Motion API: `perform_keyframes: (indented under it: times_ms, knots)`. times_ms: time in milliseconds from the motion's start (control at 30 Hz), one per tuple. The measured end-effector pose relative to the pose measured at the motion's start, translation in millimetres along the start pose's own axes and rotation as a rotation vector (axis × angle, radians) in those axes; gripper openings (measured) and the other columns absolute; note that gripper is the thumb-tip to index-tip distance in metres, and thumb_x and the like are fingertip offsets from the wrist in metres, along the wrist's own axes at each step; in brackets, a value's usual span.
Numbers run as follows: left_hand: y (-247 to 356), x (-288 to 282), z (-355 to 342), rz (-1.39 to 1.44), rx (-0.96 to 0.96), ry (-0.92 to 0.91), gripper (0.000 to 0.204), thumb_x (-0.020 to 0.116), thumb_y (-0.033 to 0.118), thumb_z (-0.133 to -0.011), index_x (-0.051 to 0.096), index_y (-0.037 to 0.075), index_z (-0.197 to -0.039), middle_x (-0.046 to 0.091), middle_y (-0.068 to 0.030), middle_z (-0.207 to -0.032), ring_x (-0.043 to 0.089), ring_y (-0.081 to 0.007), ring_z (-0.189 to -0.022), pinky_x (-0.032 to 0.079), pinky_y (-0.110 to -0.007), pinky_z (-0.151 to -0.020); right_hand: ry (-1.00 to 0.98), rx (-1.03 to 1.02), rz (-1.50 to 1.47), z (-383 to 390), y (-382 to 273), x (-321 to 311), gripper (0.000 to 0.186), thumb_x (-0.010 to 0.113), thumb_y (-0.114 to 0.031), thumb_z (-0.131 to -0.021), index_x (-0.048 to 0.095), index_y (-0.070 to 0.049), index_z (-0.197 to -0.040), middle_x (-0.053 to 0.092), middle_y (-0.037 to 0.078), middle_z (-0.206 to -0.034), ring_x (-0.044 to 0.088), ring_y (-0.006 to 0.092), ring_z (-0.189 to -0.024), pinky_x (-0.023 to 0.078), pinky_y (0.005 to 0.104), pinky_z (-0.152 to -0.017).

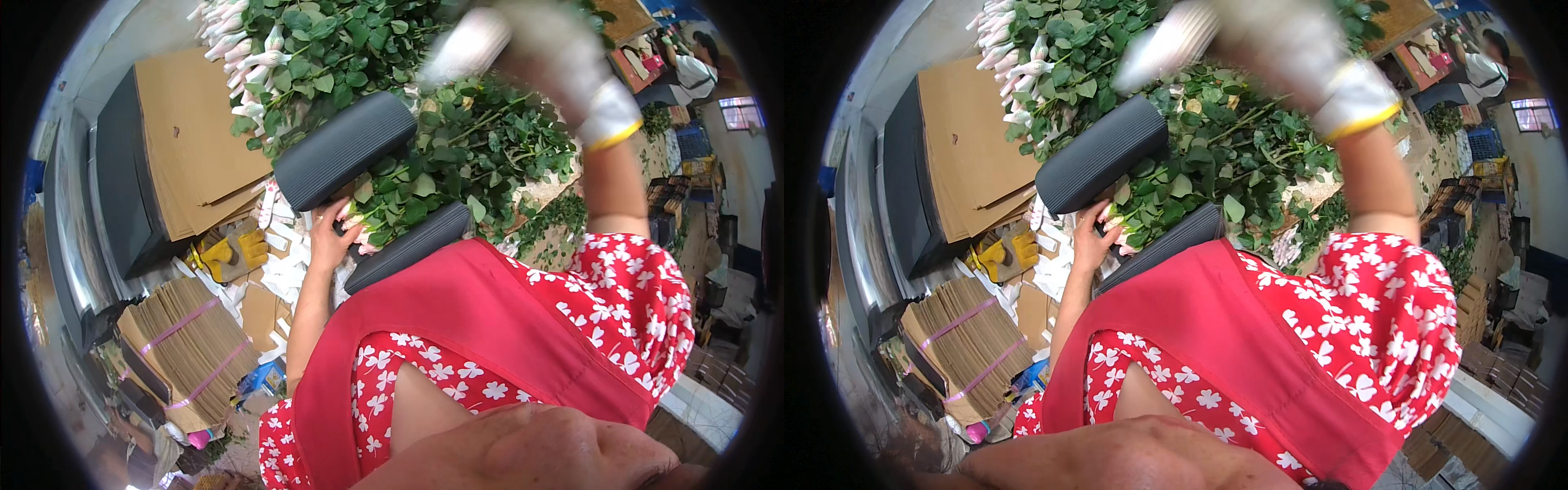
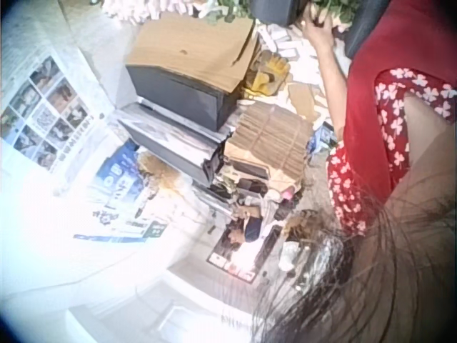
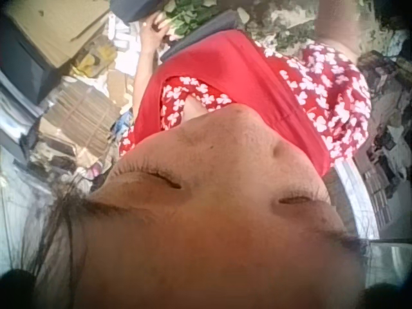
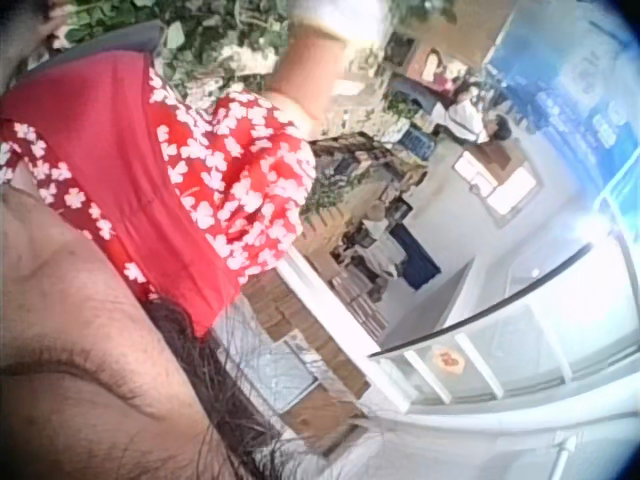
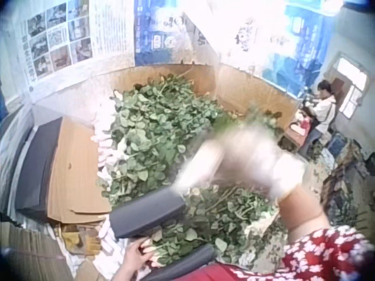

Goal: The person arranges pink roses and green leafy stems into a black rectangular container. They use both hands to position the flowers and leaves, occasionally adjusting the arrangement and handling the container.

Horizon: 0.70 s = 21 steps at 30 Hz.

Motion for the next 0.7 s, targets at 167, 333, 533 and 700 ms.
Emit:
perform_keyframes:
  times_ms: [167,333,533,700]
  knots:
    - [-4.4,9.4,-15.8,-0.060,-0.009,-0.078,0.057,0.084,0.017,-0.072,0.063,0.005,-0.124,0.065,-0.0172,-0.119,0.060,-0.0333,-0.112,0.047,-0.040,-0.098,-0.276,-0.449,-0.521,29.5,-83.8,151.0,0.023,0.067,-0.031,-0.083,0.066,-0.013,-0.098,0.069,0.012,-0.080,0.066,0.0323,-0.070,0.052,0.0418,-0.063]
    - [-12.6,12.2,-5.3,-0.038,0.149,0.054,0.055,0.080,0.020,-0.077,0.062,0.005,-0.127,0.064,-0.0167,-0.125,0.059,-0.0337,-0.114,0.044,-0.041,-0.102,-0.451,-0.564,-0.441,27.2,-93.7,198.3,0.025,0.063,-0.020,-0.083,0.067,-0.014,-0.107,0.070,0.015,-0.089,0.069,0.0359,-0.077,0.055,0.0478,-0.062]
    - [-6.8,16.9,-9.2,-0.132,0.194,0.084,0.032,0.054,0.018,-0.097,0.066,0.009,-0.125,0.067,-0.0119,-0.123,0.056,-0.0348,-0.115,0.043,-0.041,-0.102,-0.293,-0.634,-0.136,30.9,-94.8,217.4,0.014,0.059,-0.015,-0.081,0.069,-0.008,-0.089,0.071,0.014,-0.088,0.071,0.0336,-0.076,0.056,0.0460,-0.058]
    - [-7.4,11.0,-0.9,-0.114,0.225,0.140,0.029,0.057,0.020,-0.097,0.068,0.013,-0.122,0.068,-0.0094,-0.120,0.057,-0.0335,-0.113,0.046,-0.041,-0.099,-0.474,-0.602,0.163,18.7,-70.4,139.5,0.008,0.064,-0.018,-0.083,0.064,-0.011,-0.088,0.066,0.010,-0.078,0.067,0.0283,-0.069,0.053,0.0406,-0.057]
Point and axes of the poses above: each hand's wrist, its own z-axis away from the middle knuckle, its own x-axis out of the palm, y = z × x, the point moved 1 cm from there along -z, towards the middle knuckle
